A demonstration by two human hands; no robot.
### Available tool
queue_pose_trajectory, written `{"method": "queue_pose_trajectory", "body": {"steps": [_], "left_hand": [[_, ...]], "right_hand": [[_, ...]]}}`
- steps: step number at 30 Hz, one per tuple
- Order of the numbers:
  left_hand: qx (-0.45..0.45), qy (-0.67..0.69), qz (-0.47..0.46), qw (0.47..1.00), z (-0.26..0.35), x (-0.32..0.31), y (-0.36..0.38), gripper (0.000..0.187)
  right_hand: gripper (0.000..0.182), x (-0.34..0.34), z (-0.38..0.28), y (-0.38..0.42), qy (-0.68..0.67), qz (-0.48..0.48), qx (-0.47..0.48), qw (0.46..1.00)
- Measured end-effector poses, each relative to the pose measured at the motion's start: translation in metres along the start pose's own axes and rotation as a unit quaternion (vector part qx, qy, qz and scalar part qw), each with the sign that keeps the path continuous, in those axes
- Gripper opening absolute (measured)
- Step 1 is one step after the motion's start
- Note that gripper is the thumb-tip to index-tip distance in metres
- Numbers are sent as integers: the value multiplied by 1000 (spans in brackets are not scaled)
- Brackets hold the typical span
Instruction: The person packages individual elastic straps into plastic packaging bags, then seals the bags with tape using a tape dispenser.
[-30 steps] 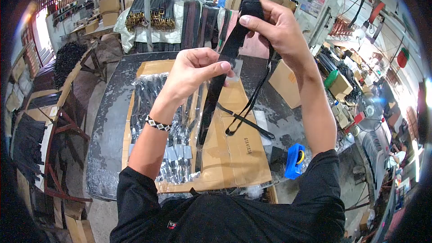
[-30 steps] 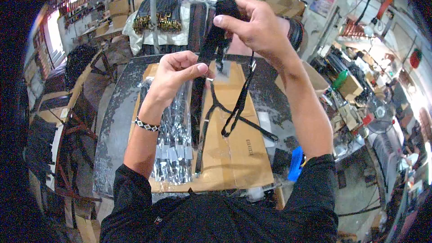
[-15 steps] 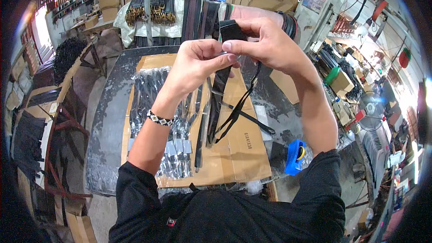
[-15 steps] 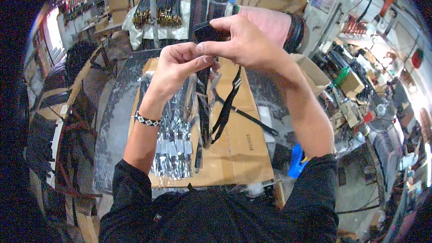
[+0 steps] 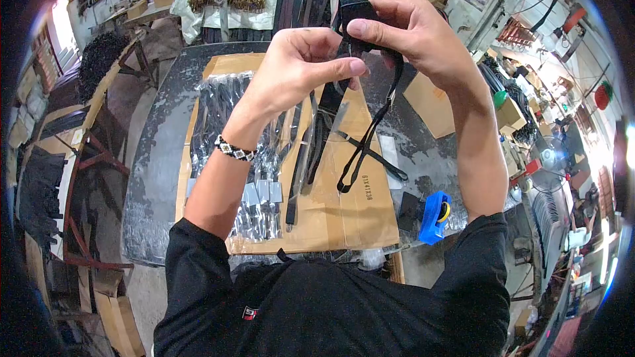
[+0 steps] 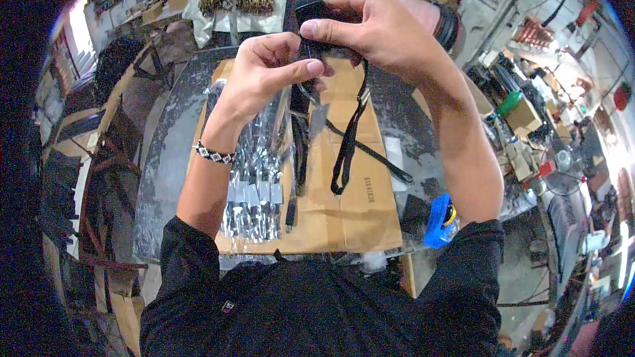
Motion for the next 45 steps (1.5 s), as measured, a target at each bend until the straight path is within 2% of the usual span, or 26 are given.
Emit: {"method": "queue_pose_trajectory", "body": {"steps": [17,22,26,29,30,32,33,35,38,41,42,43,45], "left_hand": [[-24,-10,24,999,-9,8,2,17],[-2,22,13,1000,-10,4,3,15],[-11,18,14,1000,-3,7,4,11],[-11,16,22,1000,-7,6,4,11],[-11,12,20,1000,-8,6,4,11],[-12,5,16,1000,-10,6,3,11],[-5,-11,15,1000,-9,6,4,12],[11,-42,14,999,-7,7,6,14],[-15,-15,12,1000,-11,6,4,21],[0,32,-13,999,-28,-2,14,31],[14,52,-42,998,-33,-10,24,40],[18,55,-57,997,-41,-15,34,45],[70,103,-61,990,-75,-21,60,49]], "right_hand": [[31,3,6,5,26,28,-29,999],[30,-1,0,6,24,40,-42,998],[29,-2,7,2,23,12,-5,1000],[27,-3,11,3,19,-7,-13,1000],[25,-5,13,4,30,-26,-48,998],[32,-8,13,9,52,-64,-119,989],[27,-6,12,6,53,-57,-92,993],[22,-4,13,3,46,-40,-44,997],[23,-7,0,3,4,-1,11,1000],[30,10,-1,5,24,-20,-95,995],[26,12,-16,5,39,13,-61,997],[23,16,-28,1,56,53,13,997],[16,25,-48,7,42,87,-98,990]]}}
Point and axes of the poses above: each hand's wrist, its own y-axis away from the middle knuckle, its own x-axis out of the back of the hand, z = x × y, the point moved 9 cm from there along -y, towards the middle knuckle, and after that the axes turned 12 degrees about -y, right-handed, at the moved point
